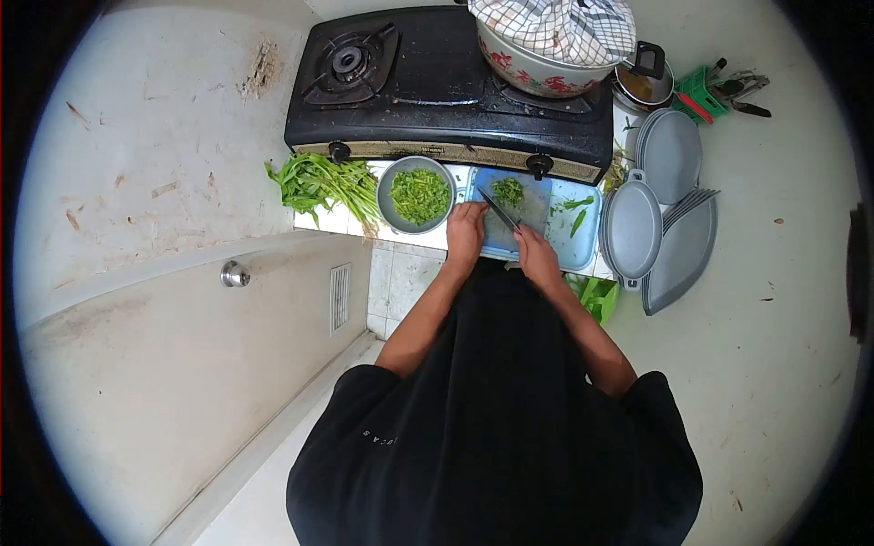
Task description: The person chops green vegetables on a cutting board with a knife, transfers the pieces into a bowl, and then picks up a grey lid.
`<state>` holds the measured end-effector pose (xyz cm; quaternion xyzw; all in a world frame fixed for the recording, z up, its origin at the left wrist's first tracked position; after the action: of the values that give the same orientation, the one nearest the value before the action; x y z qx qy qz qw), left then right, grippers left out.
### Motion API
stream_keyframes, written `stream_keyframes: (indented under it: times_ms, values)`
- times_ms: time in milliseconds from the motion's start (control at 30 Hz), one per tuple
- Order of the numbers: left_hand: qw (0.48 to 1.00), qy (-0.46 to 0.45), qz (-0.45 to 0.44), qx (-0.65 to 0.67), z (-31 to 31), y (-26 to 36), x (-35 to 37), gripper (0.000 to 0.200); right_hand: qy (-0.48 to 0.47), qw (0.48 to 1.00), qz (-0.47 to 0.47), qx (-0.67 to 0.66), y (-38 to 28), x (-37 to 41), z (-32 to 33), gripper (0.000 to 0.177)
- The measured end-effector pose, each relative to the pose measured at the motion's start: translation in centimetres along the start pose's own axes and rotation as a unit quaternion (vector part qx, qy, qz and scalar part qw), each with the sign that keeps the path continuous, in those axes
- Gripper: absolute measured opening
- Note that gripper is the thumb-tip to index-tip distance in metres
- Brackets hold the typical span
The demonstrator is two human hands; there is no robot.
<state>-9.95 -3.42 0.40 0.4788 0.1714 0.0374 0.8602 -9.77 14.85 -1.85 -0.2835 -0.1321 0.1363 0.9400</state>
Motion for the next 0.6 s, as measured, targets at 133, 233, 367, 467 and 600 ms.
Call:
stream_keyframes:
  times_ms: [133, 233, 367, 467, 600]
  values:
    - [0.999, 0.034, 0.023, 0.013, 0.4, 0.2, 0.3, 0.015, 0.023, 1.0, 0.013, -0.016, -0.3, -0.1, 0.0, 0.031]
    - [0.998, 0.013, 0.059, 0.01, 0.1, -0.1, 0.5, 0.015, 0.047, 0.997, 0.034, -0.044, -0.1, 0.4, 0.1, 0.03]
    - [1.0, 0.009, 0.026, 0.005, 0.3, 0.2, 0.6, 0.016, 0.041, 0.996, 0.032, -0.074, 0.0, 0.9, 0.4, 0.029]
    - [1.0, 0.01, 0.01, 0.0, 0.1, 0.2, 0.7, 0.016, 0.04, 0.997, 0.048, -0.055, 0.0, 1.2, -0.1, 0.029]
    - [1.0, 0.017, -0.004, 0.001, 0.2, 0.5, 0.7, 0.016, 0.007, 1.0, -0.008, -0.002, -0.7, 0.7, 0.1, 0.03]
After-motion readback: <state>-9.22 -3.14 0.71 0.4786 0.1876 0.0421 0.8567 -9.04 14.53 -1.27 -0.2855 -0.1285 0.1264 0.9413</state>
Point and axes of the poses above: each hand's wrist, its own x-axis away from the middle knuckle, its own z-axis out of the back of the hand, y = z × x, the point moved 9 cm from there along -x, towards the middle knuckle, and after that the axes turned 14 degrees about x, right-handed, at the moved point
